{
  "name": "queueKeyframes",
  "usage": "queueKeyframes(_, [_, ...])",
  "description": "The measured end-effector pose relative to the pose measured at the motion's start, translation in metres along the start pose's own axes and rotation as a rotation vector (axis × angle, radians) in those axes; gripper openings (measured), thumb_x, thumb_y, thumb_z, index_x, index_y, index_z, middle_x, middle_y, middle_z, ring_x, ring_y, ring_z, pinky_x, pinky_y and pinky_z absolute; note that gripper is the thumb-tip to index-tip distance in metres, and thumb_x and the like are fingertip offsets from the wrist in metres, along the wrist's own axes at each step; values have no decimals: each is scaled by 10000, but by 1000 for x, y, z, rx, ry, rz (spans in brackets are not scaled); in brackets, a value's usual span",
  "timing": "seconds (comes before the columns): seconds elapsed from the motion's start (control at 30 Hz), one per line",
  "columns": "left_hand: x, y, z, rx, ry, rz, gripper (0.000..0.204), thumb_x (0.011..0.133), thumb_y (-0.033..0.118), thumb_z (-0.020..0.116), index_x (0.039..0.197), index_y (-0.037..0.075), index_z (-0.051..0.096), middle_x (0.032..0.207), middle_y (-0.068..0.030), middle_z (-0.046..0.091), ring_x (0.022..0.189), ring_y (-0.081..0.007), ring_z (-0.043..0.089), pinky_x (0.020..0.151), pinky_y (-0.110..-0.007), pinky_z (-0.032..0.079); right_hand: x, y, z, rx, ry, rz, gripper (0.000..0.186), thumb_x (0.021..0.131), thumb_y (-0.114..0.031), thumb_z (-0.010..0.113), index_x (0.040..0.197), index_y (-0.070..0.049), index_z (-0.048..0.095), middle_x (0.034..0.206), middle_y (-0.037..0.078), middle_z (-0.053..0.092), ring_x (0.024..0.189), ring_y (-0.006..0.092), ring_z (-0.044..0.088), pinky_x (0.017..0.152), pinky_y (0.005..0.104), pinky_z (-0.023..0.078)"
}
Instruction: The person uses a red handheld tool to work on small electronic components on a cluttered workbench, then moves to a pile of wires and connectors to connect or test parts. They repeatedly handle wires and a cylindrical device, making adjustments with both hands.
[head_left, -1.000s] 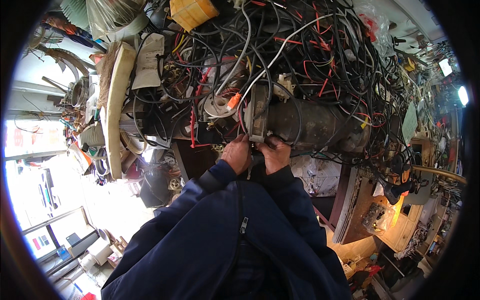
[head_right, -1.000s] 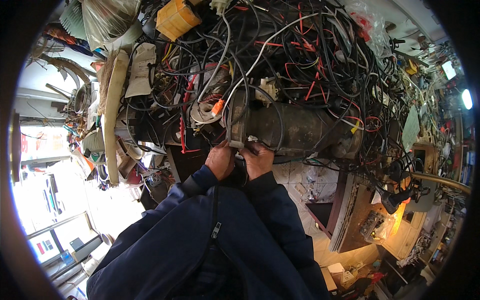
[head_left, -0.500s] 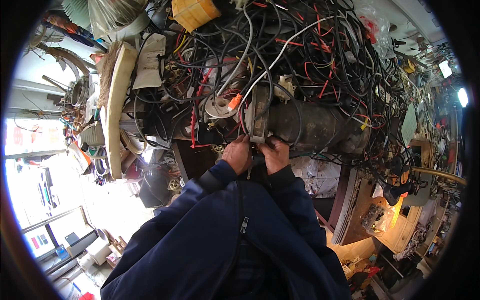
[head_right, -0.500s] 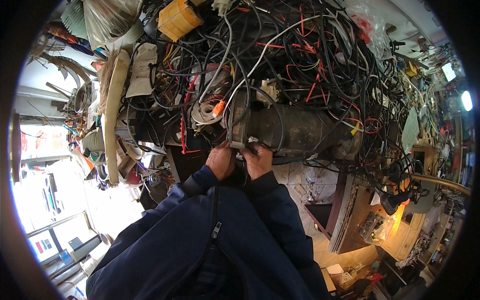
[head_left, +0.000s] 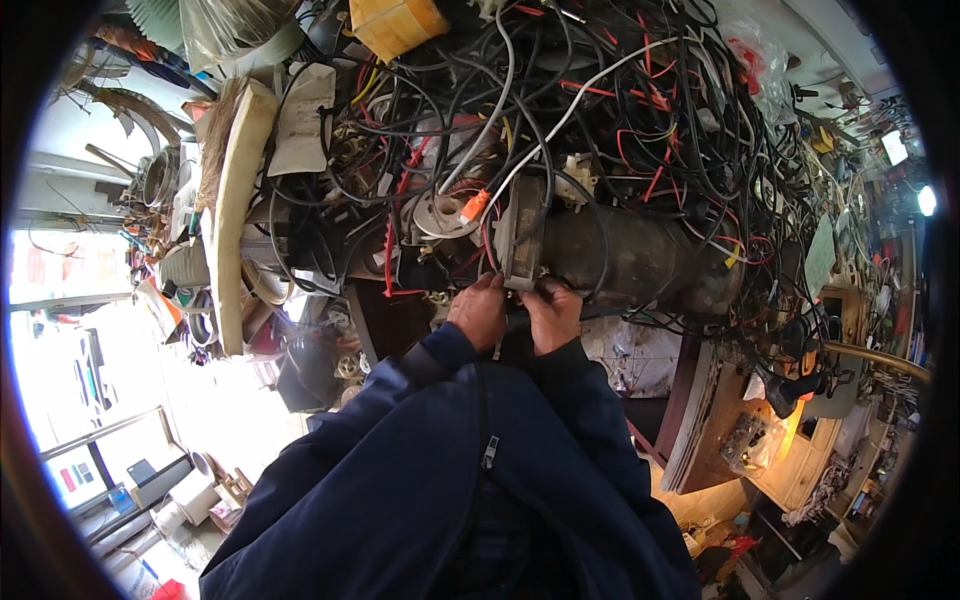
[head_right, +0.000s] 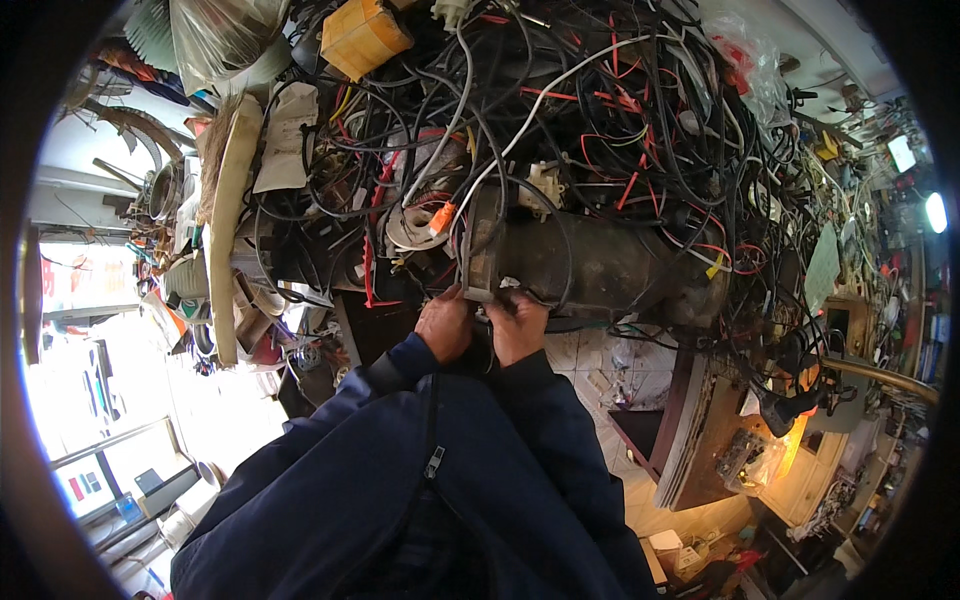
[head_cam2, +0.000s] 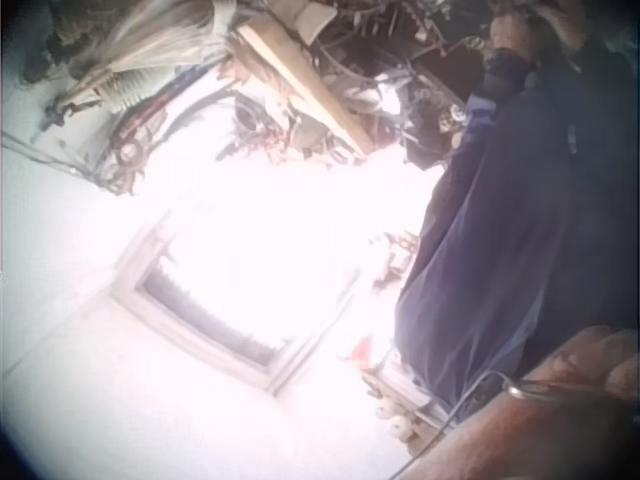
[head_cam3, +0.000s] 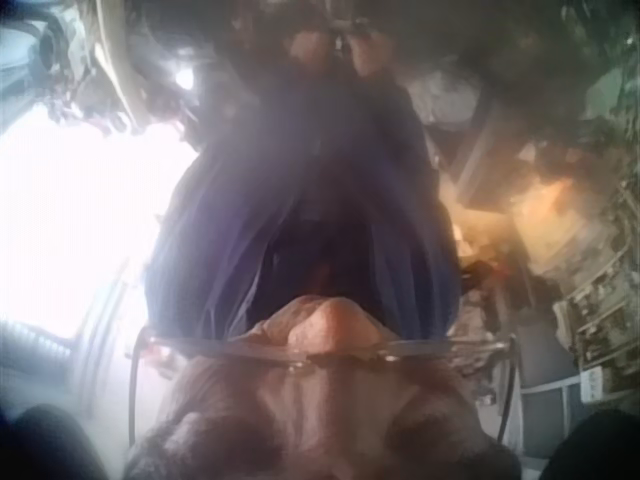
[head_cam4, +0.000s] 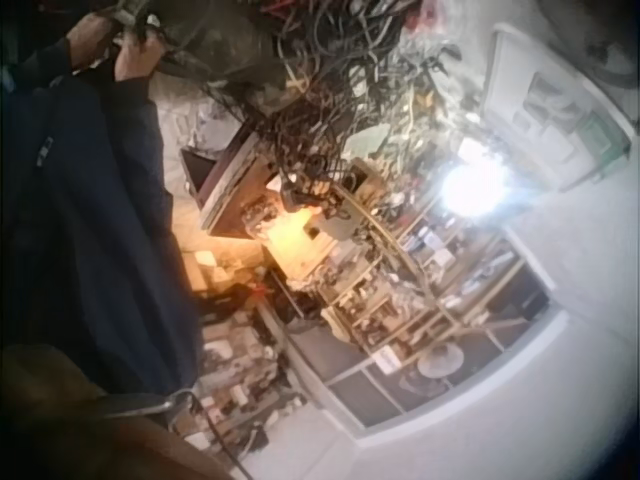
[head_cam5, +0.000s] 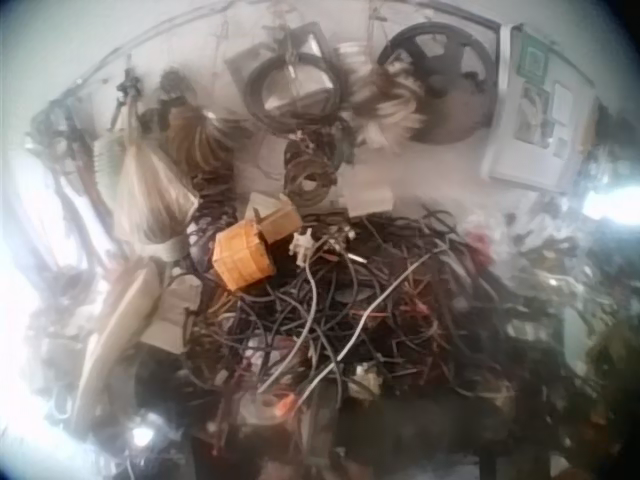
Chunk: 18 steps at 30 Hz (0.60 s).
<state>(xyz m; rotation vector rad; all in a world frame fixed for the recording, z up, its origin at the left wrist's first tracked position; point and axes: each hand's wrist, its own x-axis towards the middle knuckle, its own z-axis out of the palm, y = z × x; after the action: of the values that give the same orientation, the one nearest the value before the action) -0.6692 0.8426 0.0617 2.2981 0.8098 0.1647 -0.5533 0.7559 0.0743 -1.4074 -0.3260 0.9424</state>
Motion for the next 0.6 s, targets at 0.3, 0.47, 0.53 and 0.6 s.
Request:
queueKeyframes(0.3, [1,3,0,7,-7,2,242,766,38,531,983,-56,580,993,-251,595,875,-435,607,754,-484,510,5,10,-2,-79,46,-80,155,813,-28,586,910,65,663,837,91,683,790,122,591,725,294,466])
queueKeyframes(0.47, [1,6,0,-20,3,-43,193,721,27,554,878,-56,629,987,-262,610,905,-421,601,757,-474,515,1,9,-5,-126,19,-63,166,802,-31,580,906,66,666,815,92,676,773,127,585,718,306,468])
queueKeyframes(0.53, [3,-1,2,14,-6,10,228,746,32,548,956,-51,578,976,-246,592,865,-432,604,743,-484,509,10,14,-4,-126,43,-92,172,797,-41,583,900,70,664,789,94,672,759,127,584,710,312,469])
queueKeyframes(0.6, [1,-4,4,19,-5,32,250,756,32,546,992,-48,551,971,-238,583,844,-436,605,735,-489,507,8,14,-5,-180,52,-100,174,792,-49,584,889,73,661,763,97,666,743,125,578,699,315,468])
